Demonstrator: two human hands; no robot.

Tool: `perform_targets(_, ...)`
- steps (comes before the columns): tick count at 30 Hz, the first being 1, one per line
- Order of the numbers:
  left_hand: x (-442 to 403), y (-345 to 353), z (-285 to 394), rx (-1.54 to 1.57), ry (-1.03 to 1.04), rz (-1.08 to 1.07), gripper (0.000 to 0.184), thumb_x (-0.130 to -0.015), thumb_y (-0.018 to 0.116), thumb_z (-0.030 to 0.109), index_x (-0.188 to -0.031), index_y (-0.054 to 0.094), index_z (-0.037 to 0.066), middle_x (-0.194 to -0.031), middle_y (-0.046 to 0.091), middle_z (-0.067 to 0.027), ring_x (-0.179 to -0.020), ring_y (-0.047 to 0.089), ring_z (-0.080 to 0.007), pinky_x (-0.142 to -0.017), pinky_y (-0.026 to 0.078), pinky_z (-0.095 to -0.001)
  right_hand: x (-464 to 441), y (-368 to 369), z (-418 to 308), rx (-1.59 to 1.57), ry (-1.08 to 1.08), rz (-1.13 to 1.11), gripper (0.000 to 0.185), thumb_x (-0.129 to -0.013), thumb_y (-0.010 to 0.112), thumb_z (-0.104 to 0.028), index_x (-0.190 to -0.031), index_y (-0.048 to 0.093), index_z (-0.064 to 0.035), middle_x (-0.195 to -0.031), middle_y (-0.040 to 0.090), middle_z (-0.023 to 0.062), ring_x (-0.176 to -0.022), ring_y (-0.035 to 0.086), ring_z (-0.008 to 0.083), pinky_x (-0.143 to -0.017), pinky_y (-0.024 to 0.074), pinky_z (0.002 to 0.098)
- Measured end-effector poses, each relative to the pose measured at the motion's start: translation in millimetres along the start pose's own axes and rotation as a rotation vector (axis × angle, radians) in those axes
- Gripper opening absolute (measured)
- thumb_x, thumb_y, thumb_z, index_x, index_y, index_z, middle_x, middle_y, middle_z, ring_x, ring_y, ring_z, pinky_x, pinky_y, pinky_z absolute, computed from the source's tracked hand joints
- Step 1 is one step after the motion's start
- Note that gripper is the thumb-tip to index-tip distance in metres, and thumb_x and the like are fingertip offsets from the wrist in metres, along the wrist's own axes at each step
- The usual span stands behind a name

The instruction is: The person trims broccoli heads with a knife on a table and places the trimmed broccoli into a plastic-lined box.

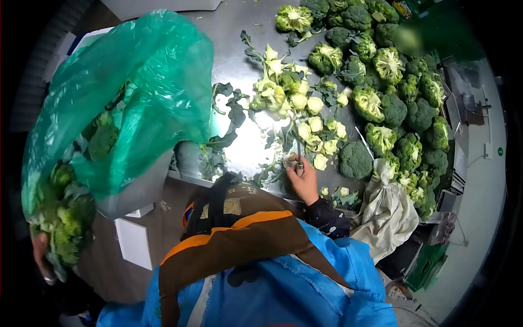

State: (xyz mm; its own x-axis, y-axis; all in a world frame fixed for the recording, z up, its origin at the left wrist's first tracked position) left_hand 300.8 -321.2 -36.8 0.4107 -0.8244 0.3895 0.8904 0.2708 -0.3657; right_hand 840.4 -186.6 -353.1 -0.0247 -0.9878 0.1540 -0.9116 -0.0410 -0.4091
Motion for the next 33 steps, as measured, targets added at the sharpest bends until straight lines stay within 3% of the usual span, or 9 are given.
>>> perform_targets(4, -4.1, 113.2, -25.4, 0.127, -0.116, -0.152, 0.068, -0.073, 0.061, 0.020, -0.133, 0.037, -0.002, -0.115, 0.057, -0.0143, -0.102, 0.057, -0.0213, -0.085, 0.047, -0.0297, -6.5, -4.1, -19.7, 0.103, -0.132, -0.056, 0.023, -0.080, 0.064, -0.012, -0.102, 0.059, -0.0075, -0.055, 0.051, 0.0087, -0.046, 0.048, 0.0156, -0.049, 0.0409, 0.0291)
perform_targets(5, -19.5, 169.5, -17.5, 0.190, -0.089, -0.202, 0.069, -0.073, 0.061, 0.020, -0.134, 0.037, -0.002, -0.116, 0.058, -0.0148, -0.104, 0.057, -0.0216, -0.085, 0.047, -0.0295, -7.7, -5.0, -20.7, 0.097, -0.129, -0.063, 0.023, -0.080, 0.064, -0.011, -0.102, 0.059, -0.0078, -0.057, 0.053, 0.0100, -0.048, 0.050, 0.0183, -0.050, 0.0421, 0.0304)
perform_targets(6, -31.0, 261.3, 26.6, 0.404, 0.128, -0.298, 0.073, -0.068, 0.067, 0.014, -0.133, 0.037, 0.001, -0.119, 0.053, -0.0151, -0.105, 0.055, -0.0240, -0.086, 0.046, -0.0315, -8.4, -6.3, -21.3, 0.092, -0.126, -0.069, 0.024, -0.079, 0.063, -0.011, -0.102, 0.059, -0.0081, -0.058, 0.054, 0.0114, -0.049, 0.053, 0.0211, -0.051, 0.0432, 0.0317)
perform_targets(8, -77.4, 329.2, -18.2, 0.080, 0.308, -0.234, 0.076, -0.063, 0.075, 0.010, -0.128, 0.035, 0.004, -0.112, 0.050, -0.0144, -0.107, 0.050, -0.0238, -0.094, 0.041, -0.0350, -9.4, -13.5, -24.1, 0.144, -0.180, -0.098, 0.025, -0.078, 0.063, -0.009, -0.103, 0.058, -0.0090, -0.062, 0.057, 0.0136, -0.054, 0.058, 0.0261, -0.053, 0.0454, 0.0341)
perform_targets(11, -120.0, 408.5, -89.4, -0.109, 0.291, -0.029, 0.086, -0.063, 0.081, 0.018, -0.127, 0.027, 0.000, -0.114, 0.044, -0.0168, -0.107, 0.048, -0.0268, -0.093, 0.041, -0.0357, -4.6, -23.0, -28.9, 0.254, -0.303, -0.181, 0.026, -0.078, 0.062, -0.008, -0.104, 0.058, -0.0097, -0.065, 0.058, 0.0146, -0.058, 0.060, 0.0301, -0.054, 0.0462, 0.0360)
perform_targets(17, -102.2, 423.5, -103.1, -0.309, 0.383, -0.073, 0.096, -0.058, 0.082, 0.023, -0.127, 0.020, -0.003, -0.118, 0.033, -0.0255, -0.112, 0.037, -0.0393, -0.097, 0.035, -0.0421, 9.6, -7.8, -29.4, 0.366, -0.319, -0.347, 0.026, -0.074, 0.062, -0.008, -0.099, 0.056, -0.0112, -0.075, 0.062, 0.0156, -0.067, 0.060, 0.0360, -0.057, 0.0481, 0.0433)
perform_targets(21, -110.8, 427.2, -89.7, -0.363, 0.372, -0.081, 0.097, -0.056, 0.082, 0.023, -0.127, 0.022, -0.005, -0.115, 0.037, -0.0276, -0.110, 0.039, -0.0400, -0.096, 0.037, -0.0425, 0.4, -0.8, -34.4, 0.477, -0.372, -0.343, 0.024, -0.076, 0.060, -0.010, -0.097, 0.049, -0.0071, -0.076, 0.061, 0.0158, -0.071, 0.059, 0.0389, -0.061, 0.0463, 0.0473)
perform_targets(25, -117.4, 432.3, -73.7, -0.511, 0.385, -0.155, 0.097, -0.055, 0.082, 0.026, -0.127, 0.024, -0.005, -0.113, 0.040, -0.0271, -0.105, 0.044, -0.0413, -0.093, 0.040, -0.0424, -16.3, 3.2, -49.3, 0.633, -0.220, -0.458, 0.021, -0.078, 0.057, -0.009, -0.095, 0.046, -0.0031, -0.071, 0.061, 0.0200, -0.070, 0.059, 0.0415, -0.063, 0.0459, 0.0501)
perform_targets(33, -133.0, 433.0, -64.1, -0.546, 0.377, -0.241, 0.098, -0.055, 0.081, 0.028, -0.129, 0.025, -0.001, -0.114, 0.040, -0.0256, -0.106, 0.045, -0.0430, -0.091, 0.042, -0.0426, -12.7, 0.6, -53.4, 0.445, -0.179, -0.413, 0.027, -0.077, 0.058, -0.005, -0.101, 0.046, -0.0027, -0.067, 0.058, 0.0231, -0.069, 0.057, 0.0437, -0.060, 0.0440, 0.0507)
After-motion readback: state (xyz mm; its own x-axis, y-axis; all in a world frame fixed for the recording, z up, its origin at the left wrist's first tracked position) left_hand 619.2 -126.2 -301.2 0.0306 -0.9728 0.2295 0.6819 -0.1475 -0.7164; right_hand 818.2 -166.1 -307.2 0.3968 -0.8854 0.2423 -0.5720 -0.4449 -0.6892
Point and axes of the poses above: each hand's wrist, its own x-axis away from the middle knuckle, its own y-axis out of the palm, z = x × y, the point moved 2 cm from there along -x, towards the middle knuckle
